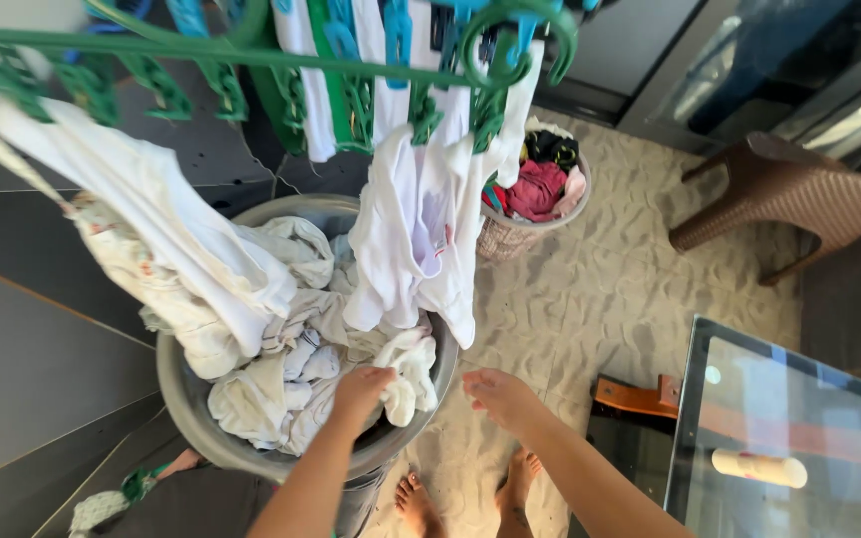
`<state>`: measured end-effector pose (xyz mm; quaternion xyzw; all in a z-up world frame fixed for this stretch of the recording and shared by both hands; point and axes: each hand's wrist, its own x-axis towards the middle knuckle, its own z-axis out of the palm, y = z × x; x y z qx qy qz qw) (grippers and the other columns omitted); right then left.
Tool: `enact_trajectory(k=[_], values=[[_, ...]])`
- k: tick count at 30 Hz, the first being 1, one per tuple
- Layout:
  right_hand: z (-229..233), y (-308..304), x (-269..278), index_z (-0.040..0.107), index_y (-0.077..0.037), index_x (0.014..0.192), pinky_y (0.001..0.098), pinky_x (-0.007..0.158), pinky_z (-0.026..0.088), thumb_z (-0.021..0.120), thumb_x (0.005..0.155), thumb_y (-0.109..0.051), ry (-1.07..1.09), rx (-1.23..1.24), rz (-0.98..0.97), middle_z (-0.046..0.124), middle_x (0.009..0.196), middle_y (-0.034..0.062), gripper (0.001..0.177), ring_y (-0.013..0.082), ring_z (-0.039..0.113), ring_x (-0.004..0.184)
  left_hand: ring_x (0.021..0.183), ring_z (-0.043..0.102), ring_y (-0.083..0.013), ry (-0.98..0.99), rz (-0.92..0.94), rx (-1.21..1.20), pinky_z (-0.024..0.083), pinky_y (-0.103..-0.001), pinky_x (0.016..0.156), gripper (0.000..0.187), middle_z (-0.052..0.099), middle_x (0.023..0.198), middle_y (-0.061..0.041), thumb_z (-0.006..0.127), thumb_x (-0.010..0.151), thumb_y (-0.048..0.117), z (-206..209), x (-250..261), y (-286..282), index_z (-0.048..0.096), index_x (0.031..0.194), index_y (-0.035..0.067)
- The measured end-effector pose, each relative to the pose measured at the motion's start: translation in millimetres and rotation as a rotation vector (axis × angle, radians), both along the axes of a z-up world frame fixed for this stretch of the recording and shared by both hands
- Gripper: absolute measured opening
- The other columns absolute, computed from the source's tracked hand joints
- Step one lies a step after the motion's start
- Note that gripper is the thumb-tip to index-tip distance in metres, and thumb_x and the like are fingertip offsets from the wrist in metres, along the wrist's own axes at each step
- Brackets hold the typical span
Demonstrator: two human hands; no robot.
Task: Hanging wet laundry on a rack using hangers and clips.
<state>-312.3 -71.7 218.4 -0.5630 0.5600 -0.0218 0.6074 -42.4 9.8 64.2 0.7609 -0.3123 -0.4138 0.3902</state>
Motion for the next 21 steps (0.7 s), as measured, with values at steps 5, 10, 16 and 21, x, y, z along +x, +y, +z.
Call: enact_trajectory(k=[5, 10, 16, 21], values=[[-45.7, -15.4, 26.3, 0.067, -0.014, 0.128, 0.0315, 0.077, 0.049, 0.062, 0.092, -0.028, -0.126, 0.109, -0.069, 0.072, 0.116, 0.0001, 0.039, 0.0156, 0.064, 0.095, 0.070, 0.055, -0.0211, 0.177, 0.163, -0.118, 0.045, -0.037, 0.063, 0.041, 0.060, 0.083, -0.008, 0.082, 0.077, 0.014, 26.1, 39.9, 9.3, 0.066, 0.112, 0.000], [-147.3, -11.9, 45.5, 0.071, -0.010, 0.124, 0.0338, 0.089, 0.055, 0.064, 0.091, -0.031, -0.084, -0.169, 0.272, 0.074, 0.118, 0.0090, 0.039, 0.0223, 0.069, 0.103, 0.087, 0.061, -0.0139, 0.132, 0.228, -0.235, 0.049, -0.028, 0.075, 0.052, 0.064, 0.101, -0.004, 0.073, 0.070, 0.005, 130.1, 44.2, 30.9, 0.060, 0.121, 0.006], [-161.1, 10.3, 95.8, 0.069, -0.020, 0.129, 0.0452, 0.106, 0.046, 0.063, 0.093, -0.040, 0.235, -0.581, 0.884, 0.063, 0.134, 0.0135, 0.041, 0.0338, 0.056, 0.127, 0.087, 0.061, -0.0128, 0.515, 0.328, -0.375, 0.049, -0.029, 0.079, 0.044, 0.062, 0.101, -0.003, 0.069, 0.077, 0.001, 177.7, 69.0, 67.9, 0.063, 0.121, 0.004], [-134.4, 36.1, 135.1, 0.064, -0.036, 0.134, 0.0543, 0.116, 0.027, 0.057, 0.097, -0.054, 0.410, -0.562, 1.039, 0.042, 0.152, 0.0111, 0.042, 0.0347, 0.031, 0.144, 0.084, 0.057, -0.0115, 0.309, 0.466, -0.220, 0.046, -0.029, 0.074, 0.035, 0.063, 0.099, -0.001, 0.069, 0.086, 0.008, 244.0, 68.8, 91.2, 0.065, 0.121, 0.008]])
